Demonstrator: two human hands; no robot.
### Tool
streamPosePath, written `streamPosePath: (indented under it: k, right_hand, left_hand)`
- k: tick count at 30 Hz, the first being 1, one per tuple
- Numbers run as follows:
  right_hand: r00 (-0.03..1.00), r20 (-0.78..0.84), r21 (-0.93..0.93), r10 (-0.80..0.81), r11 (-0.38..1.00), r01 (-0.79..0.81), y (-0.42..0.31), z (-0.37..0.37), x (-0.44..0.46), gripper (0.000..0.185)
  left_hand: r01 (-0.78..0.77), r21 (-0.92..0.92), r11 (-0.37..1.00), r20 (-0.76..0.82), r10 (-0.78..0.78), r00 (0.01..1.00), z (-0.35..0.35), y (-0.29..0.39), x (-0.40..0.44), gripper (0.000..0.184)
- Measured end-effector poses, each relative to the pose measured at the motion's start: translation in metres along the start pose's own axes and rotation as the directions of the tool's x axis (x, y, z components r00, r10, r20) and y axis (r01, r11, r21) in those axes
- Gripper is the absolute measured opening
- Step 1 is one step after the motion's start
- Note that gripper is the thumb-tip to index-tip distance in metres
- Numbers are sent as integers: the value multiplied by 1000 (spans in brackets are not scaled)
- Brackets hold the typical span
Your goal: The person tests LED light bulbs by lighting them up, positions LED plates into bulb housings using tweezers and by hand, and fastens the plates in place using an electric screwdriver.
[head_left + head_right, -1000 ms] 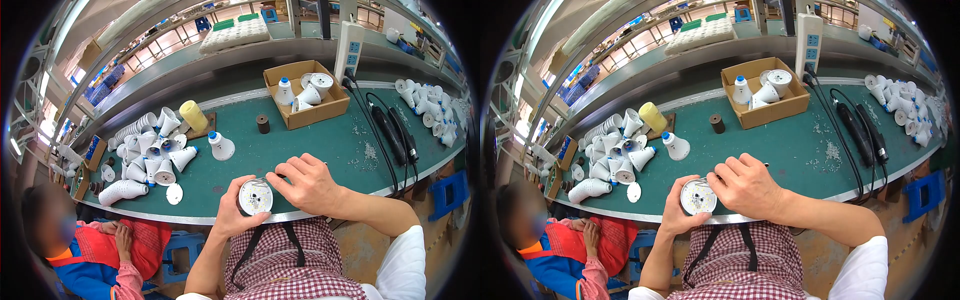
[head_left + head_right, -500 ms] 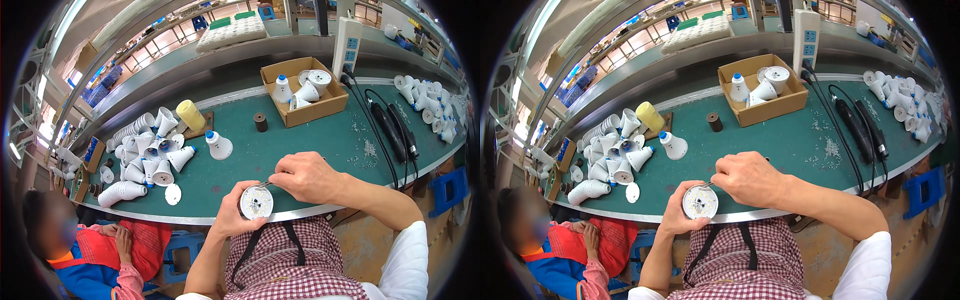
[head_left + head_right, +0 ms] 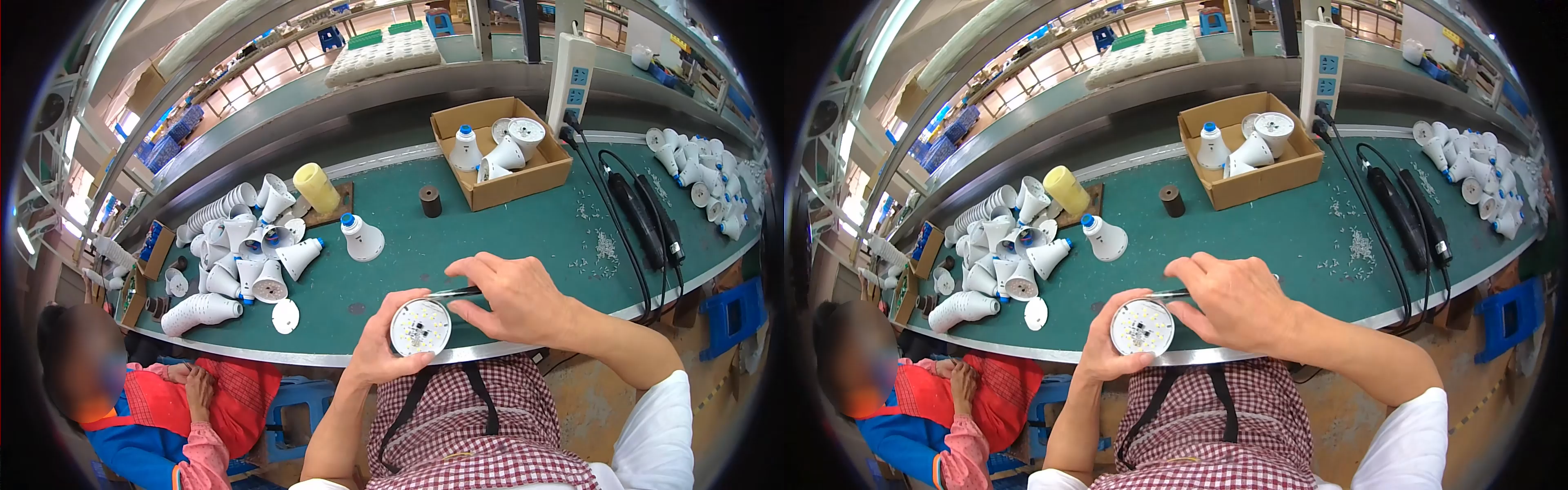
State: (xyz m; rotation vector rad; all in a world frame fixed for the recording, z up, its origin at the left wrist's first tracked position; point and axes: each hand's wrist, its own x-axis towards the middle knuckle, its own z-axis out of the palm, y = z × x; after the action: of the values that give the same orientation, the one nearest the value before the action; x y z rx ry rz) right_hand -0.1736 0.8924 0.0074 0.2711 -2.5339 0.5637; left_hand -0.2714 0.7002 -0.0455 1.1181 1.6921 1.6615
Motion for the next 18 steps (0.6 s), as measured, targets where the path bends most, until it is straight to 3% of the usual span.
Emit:
streamPosePath:
  k: [1, 2, 4, 5, 6, 7, 9, 11, 15, 17, 18]
  right_hand:
    - [984, 113, -35, 140, 990, -136, -1, -3, -1, 23]
    - [984, 111, -37, 141, 990, -137, 0, -5, -2, 23]
    - [989, 86, -322, 120, 943, -86, 3, -7, -2, 25]
    - [989, 85, -323, 122, 942, -89, 3, -6, -2, 25]
    - [974, 105, -49, 200, 980, -195, 2, -2, 0, 26]
    - [953, 143, 225, 266, 929, -293, 0, 2, 1, 27]
    - [891, 310, 332, 330, 841, -427, -6, 11, 5, 31]
    - [916, 199, 529, 348, 749, -399, -5, 30, 4, 28]
    - [901, 220, 596, 374, 680, -428, -9, 37, 2, 24]
    - [925, 142, 593, 351, 719, -364, -10, 41, 0, 22]
    - [926, 143, 591, 349, 721, -362, -11, 41, 0, 22]
  left_hand:
    - [-16, 38, 999, 1, 16, 1000, 1, -4, 0, 71]
    - [-34, 75, 997, 2, 33, 999, 2, -7, 0, 71]
    - [2, 35, 999, -14, -1, 1000, 2, -6, -2, 70]
    - [39, -5, 999, -28, -39, 999, 2, -5, -2, 69]
    - [39, -5, 999, -26, -39, 999, 4, -3, -2, 69]
    - [33, -68, 997, -28, -35, 999, 7, 0, -1, 68]
    - [20, -126, 992, -29, -24, 999, 12, 2, 2, 67]
    - [-36, -177, 984, -48, 28, 998, 16, 1, 3, 64]
    - [-58, -340, 939, -87, 30, 996, 19, -12, 2, 53]
    - [-96, -443, 891, -242, -15, 970, 24, -17, 2, 42]
    - [-99, -443, 891, -244, -13, 970, 25, -18, 2, 42]
